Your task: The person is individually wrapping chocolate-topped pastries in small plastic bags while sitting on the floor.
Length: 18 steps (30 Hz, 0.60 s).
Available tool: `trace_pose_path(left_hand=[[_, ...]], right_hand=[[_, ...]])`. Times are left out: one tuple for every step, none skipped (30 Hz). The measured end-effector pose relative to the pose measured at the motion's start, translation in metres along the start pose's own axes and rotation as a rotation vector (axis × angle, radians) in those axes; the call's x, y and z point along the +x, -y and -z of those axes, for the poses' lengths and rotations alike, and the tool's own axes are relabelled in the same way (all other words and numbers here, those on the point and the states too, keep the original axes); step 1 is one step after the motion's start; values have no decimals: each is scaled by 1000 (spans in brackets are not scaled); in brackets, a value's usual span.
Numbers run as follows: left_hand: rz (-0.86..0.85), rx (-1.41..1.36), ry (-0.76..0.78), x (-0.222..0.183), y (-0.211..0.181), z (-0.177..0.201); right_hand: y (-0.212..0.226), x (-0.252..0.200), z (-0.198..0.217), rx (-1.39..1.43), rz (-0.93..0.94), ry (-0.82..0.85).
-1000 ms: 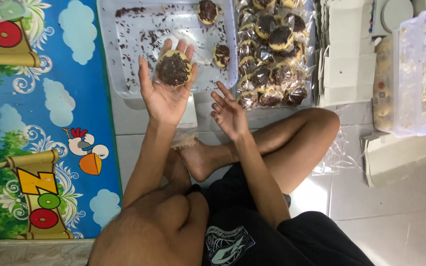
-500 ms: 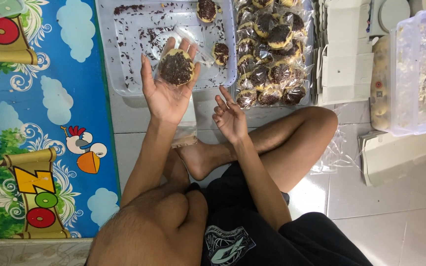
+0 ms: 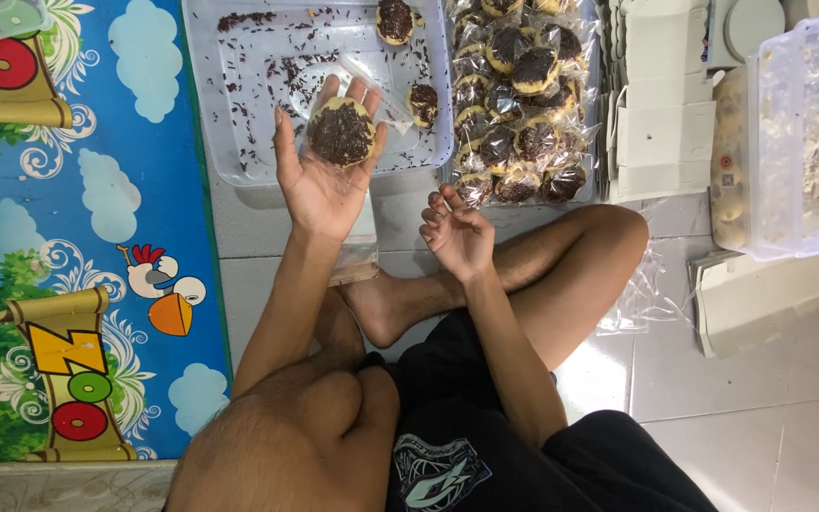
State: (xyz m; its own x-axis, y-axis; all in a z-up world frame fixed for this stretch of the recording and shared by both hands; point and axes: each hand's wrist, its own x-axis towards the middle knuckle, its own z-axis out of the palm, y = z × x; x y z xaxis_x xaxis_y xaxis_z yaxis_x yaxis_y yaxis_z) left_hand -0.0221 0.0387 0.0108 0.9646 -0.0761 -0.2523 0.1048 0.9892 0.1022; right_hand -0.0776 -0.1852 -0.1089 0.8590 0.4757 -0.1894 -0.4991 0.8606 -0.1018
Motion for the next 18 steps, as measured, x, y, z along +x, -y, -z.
trace_pose_path(left_hand=[[-1, 1, 0, 0, 0, 3], [0, 23, 31, 1, 1, 5], [2, 44, 63, 2, 2, 8], [1, 45, 64, 2, 5, 9], [-12, 37, 68, 2, 8, 10], [-25, 29, 70, 2, 10, 12], [-27, 30, 72, 5, 15, 18], [-33, 36, 156, 7, 18, 25], [-39, 42, 240, 9, 22, 33], [-37, 42, 236, 6, 24, 29], [-51, 102, 218, 4, 26, 25], [-66, 163, 209, 4, 28, 19], [-64, 165, 212, 4, 29, 19], [-71, 183, 212, 3, 31, 19], [-78, 201, 213, 2, 32, 19], [-78, 203, 216, 5, 35, 23], [-122, 282, 232, 7, 38, 28], [-167, 359, 245, 9, 41, 33]], right_hand=[[0, 0, -2, 1, -1, 1], [1, 0, -4, -30, -6, 20], [2, -1, -6, -62, -12, 40], [2, -1, -18, -62, -12, 42], [1, -1, -30, -220, -3, 19], [1, 0, -42, -378, 6, -4], [-1, 0, -58, -378, 5, -1], [-3, -1, -75, -650, 102, 12], [-5, -1, -91, -921, 202, 26], [-10, 1, -106, -918, 201, 22], [-14, 4, -122, -1101, 324, -56], [-16, 10, -138, -1282, 453, -133], [-17, 15, -141, -1281, 458, -133], [-19, 20, -143, -1260, 500, -179], [-20, 25, -146, -1238, 542, -224], [-21, 30, -139, -1236, 545, -221], [-21, 35, -133, -1150, 581, -206], [-22, 39, -126, -1066, 614, -192]])
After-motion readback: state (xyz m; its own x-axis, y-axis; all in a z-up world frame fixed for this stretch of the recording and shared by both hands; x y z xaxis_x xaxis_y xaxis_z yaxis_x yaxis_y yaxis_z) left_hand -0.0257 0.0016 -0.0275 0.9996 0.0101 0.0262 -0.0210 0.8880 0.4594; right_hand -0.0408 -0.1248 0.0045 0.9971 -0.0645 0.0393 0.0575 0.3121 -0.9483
